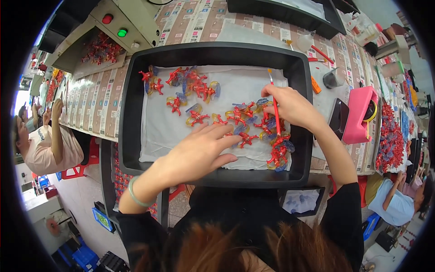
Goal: The person applies gold details to small red dragon figurines using a paintbrush, then organizes the painted figurines into plastic trays lined with paper.
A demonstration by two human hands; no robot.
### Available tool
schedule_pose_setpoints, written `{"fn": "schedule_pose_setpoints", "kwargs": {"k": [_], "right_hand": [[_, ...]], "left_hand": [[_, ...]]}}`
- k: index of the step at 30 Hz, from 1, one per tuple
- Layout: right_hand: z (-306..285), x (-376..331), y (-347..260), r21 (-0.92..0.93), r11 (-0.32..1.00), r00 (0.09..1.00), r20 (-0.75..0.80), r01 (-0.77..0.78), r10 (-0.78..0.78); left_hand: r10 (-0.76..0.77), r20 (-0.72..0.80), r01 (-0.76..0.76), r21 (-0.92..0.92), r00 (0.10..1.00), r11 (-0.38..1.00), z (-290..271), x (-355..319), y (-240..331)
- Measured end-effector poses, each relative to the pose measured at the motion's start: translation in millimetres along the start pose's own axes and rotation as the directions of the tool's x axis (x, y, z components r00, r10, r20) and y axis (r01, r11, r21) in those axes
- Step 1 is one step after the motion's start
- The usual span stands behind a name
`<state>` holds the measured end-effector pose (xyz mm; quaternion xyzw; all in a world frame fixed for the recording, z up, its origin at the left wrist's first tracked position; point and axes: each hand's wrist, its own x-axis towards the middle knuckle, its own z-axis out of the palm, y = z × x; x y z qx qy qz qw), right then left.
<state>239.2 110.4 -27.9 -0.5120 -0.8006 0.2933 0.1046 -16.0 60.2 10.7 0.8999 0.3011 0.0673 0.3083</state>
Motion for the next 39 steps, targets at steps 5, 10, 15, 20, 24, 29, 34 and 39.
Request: {"fn": "schedule_pose_setpoints", "kwargs": {"k": [5,10,15,20,24,29,34,39], "right_hand": [[-7.2,-5.3,-11.0,0.238,0.958,0.986,-0.012,-0.16,0.167],[1.2,-27.8,-43.5,0.91,0.391,0.969,0.043,-0.138,0.242],[15.6,-44.3,-87.1,0.972,-0.127,0.965,0.218,-0.2,0.147],[28.4,-53.7,-104.6,0.918,0.396,0.978,-0.051,-0.034,0.202],[32.8,-56.8,-102.0,0.925,0.379,0.977,-0.063,-0.02,0.205],[35.4,-59.9,-105.3,0.831,0.532,0.947,-0.282,0.161,0.154],[36.8,-58.5,-107.9,0.278,0.876,0.818,-0.541,0.393,-0.196],[31.3,-57.4,-109.8,0.696,0.59,0.876,-0.482,0.41,-0.04]], "left_hand": [[-0.166,-0.196,0.107,-0.282,0.966,0.954,2.8,-13.1,9.7],[-0.145,-0.603,-0.048,-0.292,0.785,0.955,21.8,-1.2,20.0],[-0.325,-0.595,-0.151,-0.611,0.735,0.777,33.1,-14.6,21.5],[-0.592,-0.1,-0.207,-0.972,0.8,-0.115,40.5,-29.1,21.5],[-0.597,-0.069,-0.193,-0.97,0.799,-0.146,44.3,-31.3,20.7],[-0.636,-0.195,-0.21,-0.976,0.746,0.053,44.8,-28.6,26.1],[-0.38,-0.446,-0.109,-0.752,0.81,0.65,47.1,-24.6,39.3],[-0.436,-0.095,-0.224,-0.941,0.895,-0.255,48.0,-26.6,29.7]]}}
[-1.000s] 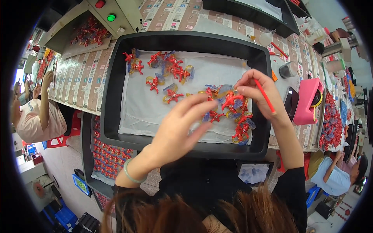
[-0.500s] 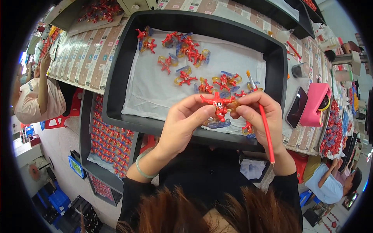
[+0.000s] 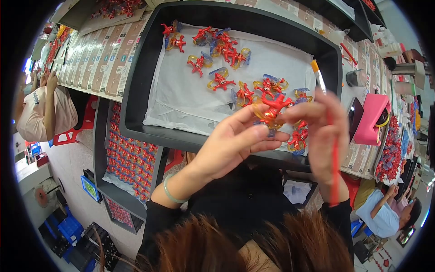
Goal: The person applies gold details to small red dragon figurines using a paintbrush, then organizes the painted figurines into plastic trays lined with paper.
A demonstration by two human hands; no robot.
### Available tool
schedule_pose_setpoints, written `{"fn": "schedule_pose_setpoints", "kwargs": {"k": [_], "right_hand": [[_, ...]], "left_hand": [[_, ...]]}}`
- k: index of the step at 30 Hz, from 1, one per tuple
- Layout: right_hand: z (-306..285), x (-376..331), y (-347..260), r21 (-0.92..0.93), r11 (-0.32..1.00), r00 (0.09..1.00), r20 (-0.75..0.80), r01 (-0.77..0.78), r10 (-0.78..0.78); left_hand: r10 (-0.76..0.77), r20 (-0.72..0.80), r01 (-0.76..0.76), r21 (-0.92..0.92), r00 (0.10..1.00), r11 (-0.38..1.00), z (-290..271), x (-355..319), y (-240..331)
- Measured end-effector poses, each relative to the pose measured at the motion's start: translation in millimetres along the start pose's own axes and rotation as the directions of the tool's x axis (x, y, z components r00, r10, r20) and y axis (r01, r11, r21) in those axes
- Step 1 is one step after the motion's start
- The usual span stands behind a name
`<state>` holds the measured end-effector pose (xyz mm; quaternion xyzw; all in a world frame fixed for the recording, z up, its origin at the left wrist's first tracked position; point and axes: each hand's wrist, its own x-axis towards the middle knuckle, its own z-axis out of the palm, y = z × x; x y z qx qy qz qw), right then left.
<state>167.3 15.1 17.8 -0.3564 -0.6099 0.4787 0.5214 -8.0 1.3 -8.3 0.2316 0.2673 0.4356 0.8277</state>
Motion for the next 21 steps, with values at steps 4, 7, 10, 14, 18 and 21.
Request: {"fn": "schedule_pose_setpoints", "kwargs": {"k": [4,7,10,14,18,21], "right_hand": [[-14.6,10.3,-11.4,-0.038,0.999,0.998,-0.056,-0.02,0.018],[-14.0,11.2,-17.7,-0.184,0.983,0.989,0.146,0.005,0.022],[-9.6,12.1,-19.0,-0.329,0.944,0.961,0.248,-0.036,0.123],[-33.6,30.1,-17.0,-0.458,0.839,0.951,-0.048,-0.294,0.306],[-46.8,53.9,35.9,-0.601,0.785,0.963,0.092,-0.15,0.255],[-40.6,59.9,74.1,-0.754,0.651,0.923,0.309,0.091,0.229]], "left_hand": [[-0.11,0.141,0.144,-0.257,0.984,0.956,-9.9,0.2,2.0],[-0.103,0.159,0.141,-0.248,0.982,0.958,-11.2,-0.1,-0.9],[-0.058,0.126,0.08,-0.18,0.99,0.98,-12.1,-2.8,-2.3],[0.017,0.014,-0.016,-0.044,1.0,0.999,-20.0,-9.2,3.7],[0.114,0.038,-0.093,-0.357,0.993,0.93,-30.3,-5.5,11.8],[0.088,0.134,-0.015,-0.471,0.987,0.882,-35.6,3.7,14.8]]}}
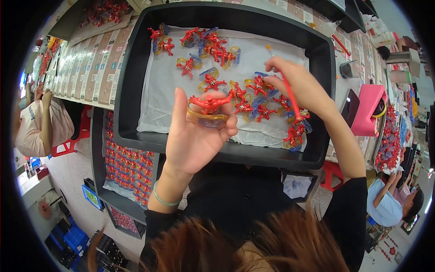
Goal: The person applies gold details to small red dragon figurines using a paintbrush, then organizes the painted figurines into plastic trays lined with paper.
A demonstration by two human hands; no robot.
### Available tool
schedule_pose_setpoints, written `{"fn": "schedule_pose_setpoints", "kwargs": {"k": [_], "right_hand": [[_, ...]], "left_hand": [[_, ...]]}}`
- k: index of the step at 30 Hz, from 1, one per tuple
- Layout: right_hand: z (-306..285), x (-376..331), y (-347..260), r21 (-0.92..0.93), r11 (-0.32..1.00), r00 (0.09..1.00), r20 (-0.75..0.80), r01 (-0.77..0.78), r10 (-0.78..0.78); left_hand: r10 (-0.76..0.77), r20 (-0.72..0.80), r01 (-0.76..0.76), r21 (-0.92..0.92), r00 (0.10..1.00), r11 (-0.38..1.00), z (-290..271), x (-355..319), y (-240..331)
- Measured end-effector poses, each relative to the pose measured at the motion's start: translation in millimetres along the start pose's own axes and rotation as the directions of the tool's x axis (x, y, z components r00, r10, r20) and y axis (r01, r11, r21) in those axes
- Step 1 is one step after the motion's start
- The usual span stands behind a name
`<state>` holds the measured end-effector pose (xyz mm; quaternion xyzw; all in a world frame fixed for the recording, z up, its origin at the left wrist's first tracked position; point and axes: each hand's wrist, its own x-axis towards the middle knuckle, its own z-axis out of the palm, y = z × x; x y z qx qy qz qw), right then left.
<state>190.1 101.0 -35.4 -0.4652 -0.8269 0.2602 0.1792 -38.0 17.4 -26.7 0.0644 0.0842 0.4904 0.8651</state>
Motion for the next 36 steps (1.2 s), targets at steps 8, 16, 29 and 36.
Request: {"fn": "schedule_pose_setpoints", "kwargs": {"k": [8,16,29,36], "right_hand": [[-3.6,9.5,-9.1,0.635,0.717,0.936,0.027,-0.287,0.351],[8.5,-30.8,-74.2,0.95,0.012,0.866,0.279,-0.312,0.414],[-0.8,-44.9,-77.0,0.889,0.411,0.954,0.086,-0.203,0.286],[-1.2,-49.4,-81.0,0.889,0.455,0.985,-0.041,-0.041,0.169]], "left_hand": [[0.277,-0.148,-0.166,0.512,0.949,0.843,9.6,-3.4,-0.7],[0.472,0.525,-0.233,0.805,0.708,-0.545,20.2,19.1,-30.1],[0.176,-0.284,0.026,0.588,0.943,0.808,21.4,1.6,-7.2],[0.131,-0.289,0.053,0.552,0.948,0.832,27.2,4.4,-8.4]]}}
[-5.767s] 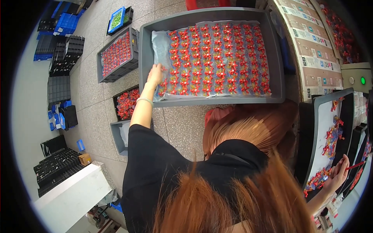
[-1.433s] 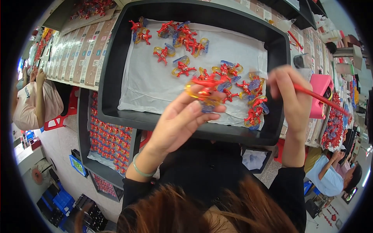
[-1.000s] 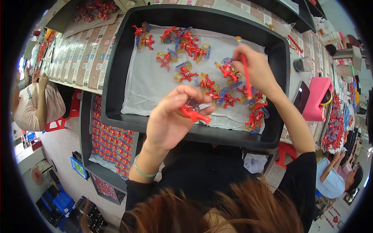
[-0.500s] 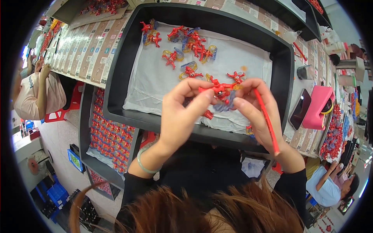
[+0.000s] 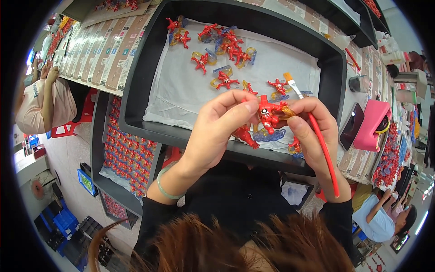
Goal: The person applies gold details to small red dragon figurines using a paintbrush, then organizes the painted figurines into plastic trays lined with paper.
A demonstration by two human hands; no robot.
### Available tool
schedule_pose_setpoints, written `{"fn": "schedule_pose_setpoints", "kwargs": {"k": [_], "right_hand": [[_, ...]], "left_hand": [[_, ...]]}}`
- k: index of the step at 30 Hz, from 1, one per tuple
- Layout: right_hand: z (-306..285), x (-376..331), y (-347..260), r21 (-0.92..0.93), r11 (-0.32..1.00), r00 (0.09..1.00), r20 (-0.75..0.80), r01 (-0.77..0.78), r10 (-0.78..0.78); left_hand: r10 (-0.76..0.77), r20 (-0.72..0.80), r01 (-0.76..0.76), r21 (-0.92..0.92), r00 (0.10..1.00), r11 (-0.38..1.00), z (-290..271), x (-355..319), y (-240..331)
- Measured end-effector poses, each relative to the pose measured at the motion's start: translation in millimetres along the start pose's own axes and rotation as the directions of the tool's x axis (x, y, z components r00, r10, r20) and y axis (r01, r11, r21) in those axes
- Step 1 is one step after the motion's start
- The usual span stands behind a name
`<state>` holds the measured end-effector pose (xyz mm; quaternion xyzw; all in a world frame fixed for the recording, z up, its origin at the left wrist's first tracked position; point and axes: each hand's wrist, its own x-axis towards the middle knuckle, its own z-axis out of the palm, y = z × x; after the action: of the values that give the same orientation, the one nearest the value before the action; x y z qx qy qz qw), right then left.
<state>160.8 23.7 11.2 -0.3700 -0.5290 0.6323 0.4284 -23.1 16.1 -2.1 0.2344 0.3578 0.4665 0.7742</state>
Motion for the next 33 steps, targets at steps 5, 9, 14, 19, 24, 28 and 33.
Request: {"fn": "schedule_pose_setpoints", "kwargs": {"k": [5,9,14,19,24,28,33], "right_hand": [[3.3,3.7,0.3,-0.432,0.874,0.936,-0.156,0.222,-0.315],[6.5,2.8,-5.6,-0.555,0.767,0.943,0.114,0.321,-0.312],[-1.9,5.4,-18.7,-0.45,0.829,0.935,0.042,0.333,-0.353],[-7.4,9.9,-28.5,-0.279,0.93,0.97,0.018,0.239,-0.244],[-1.9,17.2,-29.0,-0.648,0.726,0.969,0.081,0.23,-0.235],[-5.6,18.0,-29.7,-0.468,0.819,0.942,0.212,0.331,-0.26],[-34.6,37.0,-20.9,-0.638,0.765,0.961,-0.153,0.083,-0.232]], "left_hand": [[0.306,0.07,-0.277,0.645,0.95,0.712,11.9,-5.5,-5.6],[0.064,-0.034,-0.048,0.351,0.997,0.935,15.0,-3.9,-12.8],[-0.086,0.169,0.085,0.012,0.982,0.996,0.4,2.6,-9.6],[-0.124,0.174,0.11,0.092,0.977,0.99,-0.6,0.9,-10.5],[-0.05,0.083,0.018,0.356,0.995,0.935,4.4,-1.1,-9.9],[-0.049,0.049,0.026,0.39,0.998,0.92,3.9,-3.0,-8.3],[0.005,0.127,0.011,-0.125,0.992,0.992,-12.6,0.3,-5.6]]}}
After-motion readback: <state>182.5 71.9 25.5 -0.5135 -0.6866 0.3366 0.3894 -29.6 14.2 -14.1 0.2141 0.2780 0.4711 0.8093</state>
